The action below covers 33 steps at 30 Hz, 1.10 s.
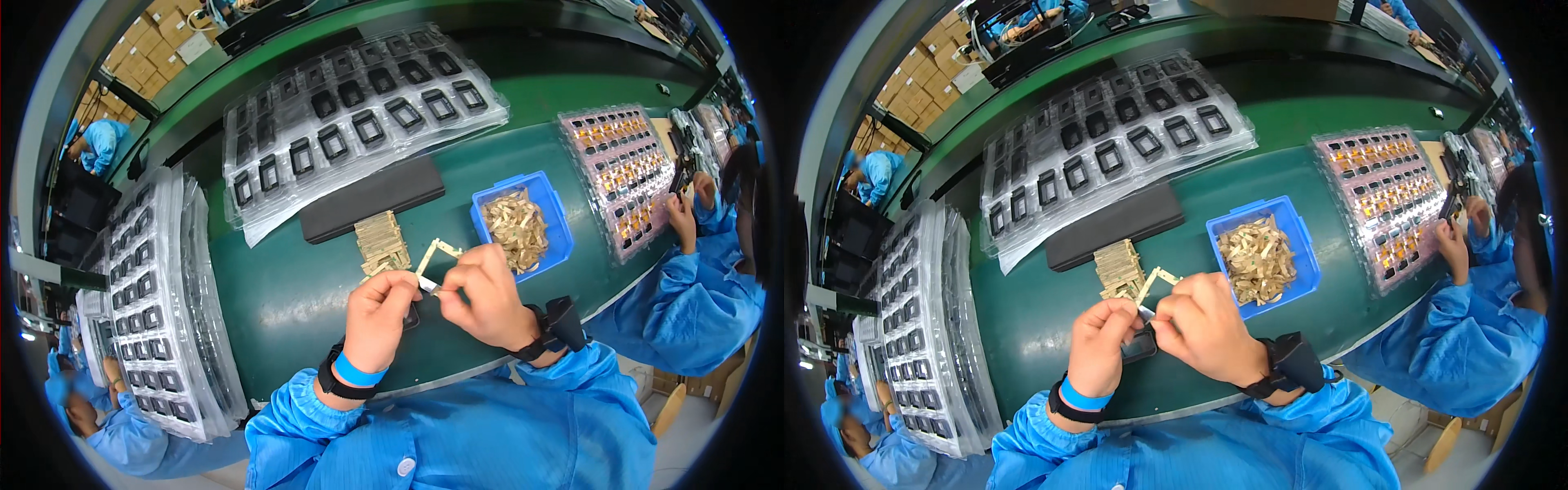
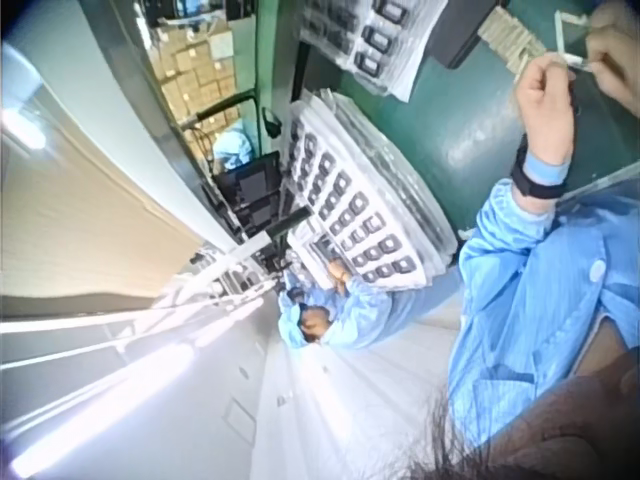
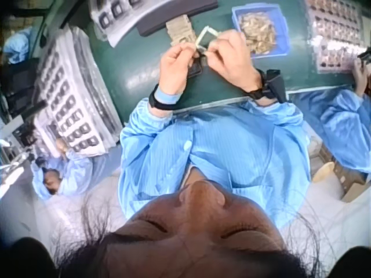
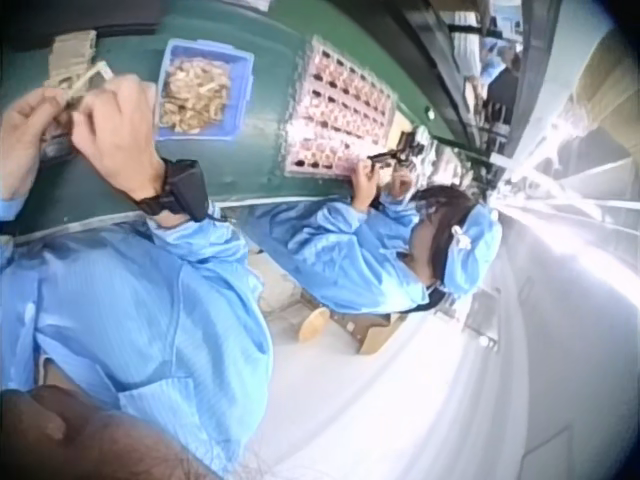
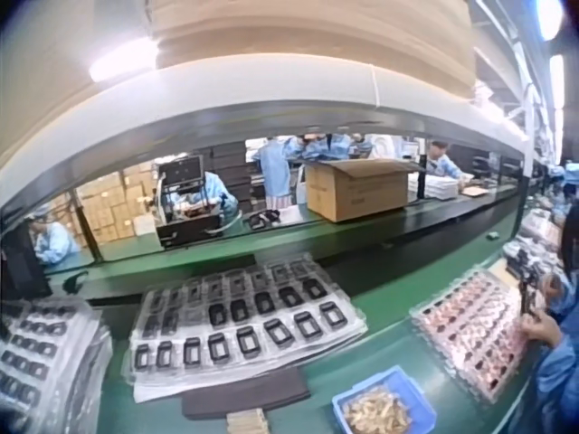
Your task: Assemble plastic housing frames and internal electronic components for small devices.
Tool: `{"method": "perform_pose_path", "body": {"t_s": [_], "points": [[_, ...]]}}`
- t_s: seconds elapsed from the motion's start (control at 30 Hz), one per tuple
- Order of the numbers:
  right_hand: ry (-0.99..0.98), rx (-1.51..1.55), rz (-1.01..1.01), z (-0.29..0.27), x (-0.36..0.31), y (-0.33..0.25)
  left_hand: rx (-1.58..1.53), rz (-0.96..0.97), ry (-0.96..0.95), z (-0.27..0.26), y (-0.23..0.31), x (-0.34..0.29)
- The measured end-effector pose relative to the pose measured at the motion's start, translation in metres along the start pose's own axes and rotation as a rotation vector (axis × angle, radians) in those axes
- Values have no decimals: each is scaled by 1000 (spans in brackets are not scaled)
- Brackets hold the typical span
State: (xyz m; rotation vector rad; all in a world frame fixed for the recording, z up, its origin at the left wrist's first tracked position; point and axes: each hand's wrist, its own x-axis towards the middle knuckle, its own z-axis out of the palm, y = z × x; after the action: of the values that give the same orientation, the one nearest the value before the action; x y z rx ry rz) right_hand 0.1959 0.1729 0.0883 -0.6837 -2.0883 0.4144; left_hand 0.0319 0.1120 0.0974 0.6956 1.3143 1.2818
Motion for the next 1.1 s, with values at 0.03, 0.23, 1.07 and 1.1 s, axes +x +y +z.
{"method": "perform_pose_path", "body": {"t_s": [0.03,0.23,1.07,1.1], "points": [[46,89,73,-6,-2,1,2,3,-7,3,1,2],[153,-23,477,-55,16,42,12,53,6,12,6,15],[192,-239,243,-57,3,28,385,341,-256,87,14,53],[183,-275,214,-58,2,29,363,319,-265,88,15,54]]}}
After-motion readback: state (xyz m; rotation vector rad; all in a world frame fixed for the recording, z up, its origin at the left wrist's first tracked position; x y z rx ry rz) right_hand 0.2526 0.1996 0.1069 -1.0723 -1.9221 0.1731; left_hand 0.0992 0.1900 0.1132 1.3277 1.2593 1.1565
